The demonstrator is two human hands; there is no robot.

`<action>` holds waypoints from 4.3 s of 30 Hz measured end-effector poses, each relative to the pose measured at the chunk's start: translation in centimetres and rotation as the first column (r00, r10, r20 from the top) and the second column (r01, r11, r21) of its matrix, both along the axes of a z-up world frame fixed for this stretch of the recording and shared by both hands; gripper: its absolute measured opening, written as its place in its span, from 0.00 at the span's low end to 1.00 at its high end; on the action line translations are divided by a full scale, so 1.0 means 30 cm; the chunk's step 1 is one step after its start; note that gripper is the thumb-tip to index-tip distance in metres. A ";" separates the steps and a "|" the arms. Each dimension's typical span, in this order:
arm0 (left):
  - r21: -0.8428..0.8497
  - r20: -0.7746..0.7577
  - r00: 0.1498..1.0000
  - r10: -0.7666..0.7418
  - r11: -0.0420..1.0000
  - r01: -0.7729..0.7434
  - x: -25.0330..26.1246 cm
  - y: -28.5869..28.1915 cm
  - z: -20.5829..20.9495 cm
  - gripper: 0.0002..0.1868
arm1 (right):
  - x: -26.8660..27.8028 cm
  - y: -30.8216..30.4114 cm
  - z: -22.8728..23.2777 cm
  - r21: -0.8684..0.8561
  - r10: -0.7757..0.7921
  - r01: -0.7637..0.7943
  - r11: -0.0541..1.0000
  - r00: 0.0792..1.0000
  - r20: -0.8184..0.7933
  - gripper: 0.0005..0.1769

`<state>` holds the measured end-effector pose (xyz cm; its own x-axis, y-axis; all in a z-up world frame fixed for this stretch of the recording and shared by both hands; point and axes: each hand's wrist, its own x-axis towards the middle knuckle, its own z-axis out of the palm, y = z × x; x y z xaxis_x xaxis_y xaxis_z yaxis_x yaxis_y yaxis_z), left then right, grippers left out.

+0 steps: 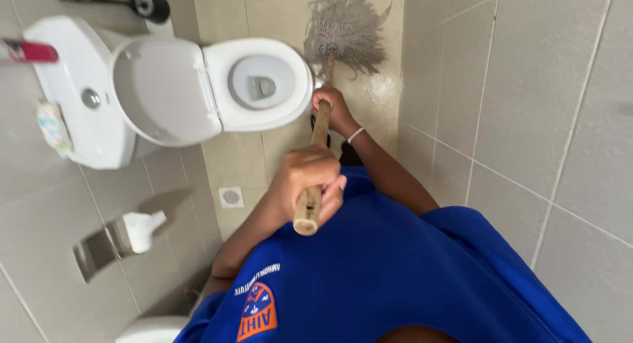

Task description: The person wipes a toilet rim with paper, flushes the toilet, and mops the bathroom floor using a mop.

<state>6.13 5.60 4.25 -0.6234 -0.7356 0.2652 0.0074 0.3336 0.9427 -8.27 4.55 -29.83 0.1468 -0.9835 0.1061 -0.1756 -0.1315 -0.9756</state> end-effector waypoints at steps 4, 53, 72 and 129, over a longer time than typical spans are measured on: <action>0.056 0.040 0.994 0.103 0.993 -0.105 -0.004 0.107 0.023 0.18 | -0.022 0.076 0.027 -0.026 0.034 -0.036 0.999 0.997 -0.062 0.16; -0.134 0.112 0.713 0.692 0.721 -0.680 0.166 1.128 -0.252 0.13 | 0.733 0.866 -0.095 -0.166 0.691 -0.672 0.721 0.715 0.106 0.21; -0.072 0.025 0.184 0.983 0.186 -0.980 0.269 1.439 0.054 0.15 | 0.781 1.094 0.103 -0.118 0.986 -0.985 0.127 0.138 -0.095 0.16; -0.007 -0.053 -0.430 0.901 -0.431 -0.902 0.102 1.643 0.036 0.14 | 0.849 1.252 0.159 -0.105 0.925 -0.922 -0.374 -0.361 -0.121 0.13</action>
